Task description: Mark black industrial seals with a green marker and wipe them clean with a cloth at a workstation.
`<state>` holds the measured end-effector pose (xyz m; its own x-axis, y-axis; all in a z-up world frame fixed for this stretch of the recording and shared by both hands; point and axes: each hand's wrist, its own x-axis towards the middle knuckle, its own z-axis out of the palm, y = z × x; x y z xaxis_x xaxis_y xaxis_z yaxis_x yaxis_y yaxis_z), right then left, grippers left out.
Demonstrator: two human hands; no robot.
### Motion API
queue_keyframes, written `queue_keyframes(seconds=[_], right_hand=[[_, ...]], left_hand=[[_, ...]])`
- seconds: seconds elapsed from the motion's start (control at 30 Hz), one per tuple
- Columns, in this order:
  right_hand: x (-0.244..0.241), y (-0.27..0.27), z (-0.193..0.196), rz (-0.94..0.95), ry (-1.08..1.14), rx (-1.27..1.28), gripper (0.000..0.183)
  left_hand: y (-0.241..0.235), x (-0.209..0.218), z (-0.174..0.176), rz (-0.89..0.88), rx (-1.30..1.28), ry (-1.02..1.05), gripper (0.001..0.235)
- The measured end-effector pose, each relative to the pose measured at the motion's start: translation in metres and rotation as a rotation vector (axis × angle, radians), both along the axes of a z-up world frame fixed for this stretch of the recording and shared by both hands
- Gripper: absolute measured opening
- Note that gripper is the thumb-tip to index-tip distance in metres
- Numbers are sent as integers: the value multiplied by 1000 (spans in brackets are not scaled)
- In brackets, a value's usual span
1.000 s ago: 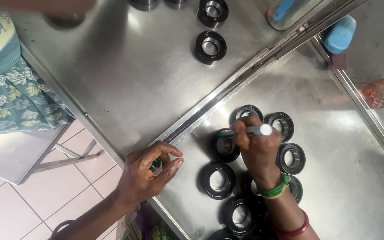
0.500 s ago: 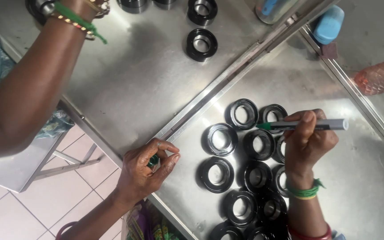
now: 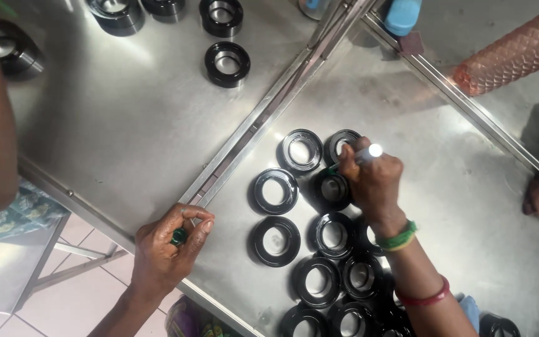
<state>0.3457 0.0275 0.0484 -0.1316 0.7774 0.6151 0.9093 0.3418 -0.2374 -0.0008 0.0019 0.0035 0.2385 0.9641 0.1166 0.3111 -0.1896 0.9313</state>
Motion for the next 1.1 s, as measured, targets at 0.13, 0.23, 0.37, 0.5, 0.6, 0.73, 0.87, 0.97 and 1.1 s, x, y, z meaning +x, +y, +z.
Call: queue_keyframes(seconds=[0.13, 0.23, 0.37, 0.5, 0.6, 0.73, 0.87, 0.97, 1.1], right_hand=[[24, 3, 2, -52, 63, -36, 35], [46, 12, 9, -86, 253, -15, 40], [55, 30, 13, -28, 222, 78, 44], [51, 50, 10, -46, 227, 31, 42], [38, 56, 2, -55, 132, 23, 34], [41, 59, 3, -44, 110, 30, 33], [57, 55, -2, -76, 164, 4, 34], [77, 37, 4, -122, 246, 3, 35], [79, -6, 19, -123, 295, 4, 42]], left_hand=[[0, 2, -2, 1, 54, -22, 9], [0, 3, -2, -2, -33, -5, 9], [2, 6, 1, 27, -56, 45, 9], [4, 7, 1, 47, -28, 41, 10], [7, 9, 1, 41, -129, 47, 10], [16, 19, -5, 22, -26, 43, 9], [22, 33, -8, -108, 62, 33, 11], [21, 35, -7, -149, 179, 55, 13], [21, 35, -8, -143, 198, 22, 14]])
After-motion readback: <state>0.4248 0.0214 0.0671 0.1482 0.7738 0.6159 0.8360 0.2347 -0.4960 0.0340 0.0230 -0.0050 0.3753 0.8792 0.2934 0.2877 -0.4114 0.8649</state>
